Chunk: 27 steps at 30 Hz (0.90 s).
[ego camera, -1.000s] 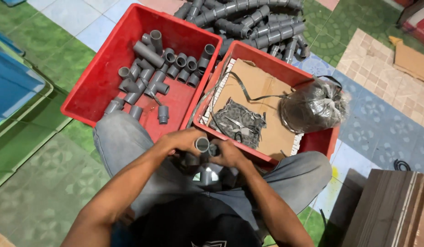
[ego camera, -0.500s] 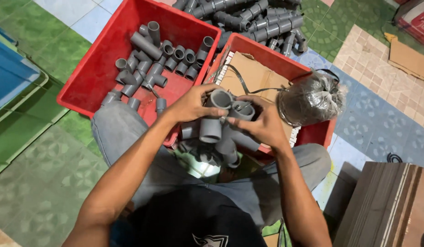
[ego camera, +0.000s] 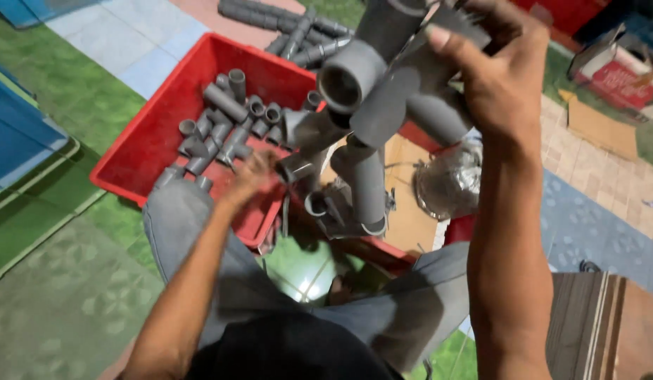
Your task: Assembling various PVC pipe fittings like T-joints and elbows into a larger structure while sitting on the floor.
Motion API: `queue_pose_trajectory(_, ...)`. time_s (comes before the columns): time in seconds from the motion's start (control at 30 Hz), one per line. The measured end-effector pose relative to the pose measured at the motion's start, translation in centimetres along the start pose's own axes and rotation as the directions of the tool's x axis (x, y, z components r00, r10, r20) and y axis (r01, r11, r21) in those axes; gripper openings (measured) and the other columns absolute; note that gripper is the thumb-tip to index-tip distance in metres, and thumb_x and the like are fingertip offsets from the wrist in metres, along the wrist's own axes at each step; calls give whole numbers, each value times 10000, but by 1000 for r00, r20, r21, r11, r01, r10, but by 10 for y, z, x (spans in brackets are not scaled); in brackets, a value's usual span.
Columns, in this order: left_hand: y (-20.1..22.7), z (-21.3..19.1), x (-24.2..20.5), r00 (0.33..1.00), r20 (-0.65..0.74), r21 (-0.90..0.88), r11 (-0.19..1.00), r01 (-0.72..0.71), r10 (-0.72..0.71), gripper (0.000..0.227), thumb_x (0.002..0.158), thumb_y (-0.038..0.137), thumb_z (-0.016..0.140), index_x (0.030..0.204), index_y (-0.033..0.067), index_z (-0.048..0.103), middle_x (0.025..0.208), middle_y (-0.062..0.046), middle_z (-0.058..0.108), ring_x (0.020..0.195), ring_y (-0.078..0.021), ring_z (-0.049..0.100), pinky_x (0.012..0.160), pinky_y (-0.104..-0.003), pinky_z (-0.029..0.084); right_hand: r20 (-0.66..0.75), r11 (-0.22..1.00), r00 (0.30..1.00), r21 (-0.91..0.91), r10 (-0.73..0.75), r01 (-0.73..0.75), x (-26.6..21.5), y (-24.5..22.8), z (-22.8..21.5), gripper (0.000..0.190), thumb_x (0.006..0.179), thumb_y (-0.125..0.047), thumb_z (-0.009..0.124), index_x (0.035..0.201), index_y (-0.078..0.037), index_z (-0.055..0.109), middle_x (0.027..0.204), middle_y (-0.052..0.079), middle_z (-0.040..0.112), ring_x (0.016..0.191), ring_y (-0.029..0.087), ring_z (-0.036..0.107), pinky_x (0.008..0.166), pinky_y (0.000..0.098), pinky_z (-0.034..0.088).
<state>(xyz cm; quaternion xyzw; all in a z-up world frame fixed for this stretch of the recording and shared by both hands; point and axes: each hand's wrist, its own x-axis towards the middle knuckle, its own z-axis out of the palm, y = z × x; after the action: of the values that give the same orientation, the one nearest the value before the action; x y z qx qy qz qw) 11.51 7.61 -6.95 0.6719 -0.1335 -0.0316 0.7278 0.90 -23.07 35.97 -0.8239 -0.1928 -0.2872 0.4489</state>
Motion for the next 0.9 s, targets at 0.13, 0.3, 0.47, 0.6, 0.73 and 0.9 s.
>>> queue_pose_trajectory(0.13, -7, 75, -15, 949, 297, -548, 832, 80, 104, 371, 782, -42, 764, 942, 175, 509, 806, 47, 509, 686, -44, 494, 574, -202, 495, -15, 980, 995, 173, -99, 100, 36, 1, -2, 195, 1025, -185, 719, 1126, -31, 656, 1077, 10, 662, 956, 77, 591, 787, 254, 507)
queue_pose_trajectory(0.3, 73, 165, 16, 745, 458, -730, 274, 626, -485, 974, 724, 784, 389, 1508, 207, 431, 1484, -78, 504, 1332, -424, 478, 1119, -736, 175, -231, 975, 961, 191, 153, -109, 73, 13, -1, 369, 838, -355, 757, 1060, -70, 684, 949, 2, 667, 843, 77, 601, 703, 198, 495)
queue_pose_trajectory(0.47, 71, 165, 100, 966, -105, -503, 850, 153, -236, 696, 728, 237, 808, 1324, 103, 474, 1215, -130, 654, 1050, -262, 657, 873, -384, 576, -357, 916, 864, 318, 357, -247, 106, 77, -26, 307, 823, -353, 803, 970, -96, 721, 794, 11, 625, 698, 81, 586, 583, 255, 525)
queue_pose_trajectory(0.6, 19, 125, 211, 664, -45, -848, 380, 370, -747, 796, 696, 377, 882, 1343, 113, 502, 1321, -139, 538, 1158, -384, 546, 716, -603, 543, -407, 853, 758, 348, 510, -388, 120, 131, -30, 483, 786, -452, 867, 1024, -56, 727, 802, 60, 672, 690, 123, 679, 651, 260, 634)
queue_pose_trajectory(0.73, 44, 95, 277, 683, -239, -637, 642, 426, -690, 1056, 579, 339, 985, 1390, 46, 376, 1340, -213, 390, 1124, -432, 501, 571, -631, 479, -428, 808, 704, 457, 567, -372, 144, 208, -22, 423, 797, -385, 850, 929, -10, 705, 730, 84, 659, 609, 142, 680, 547, 252, 612)
queue_pose_trajectory(0.9, 145, 101, 297, 720, -359, -413, 793, 448, -594, 987, 625, 376, 919, 1391, -61, 476, 1425, -254, 458, 1355, -316, 455, 1003, -501, 450, -391, 728, 614, 338, 686, -597, 167, 296, -22, 582, 767, -512, 873, 1012, -7, 721, 839, 116, 664, 712, 195, 689, 595, 364, 609)
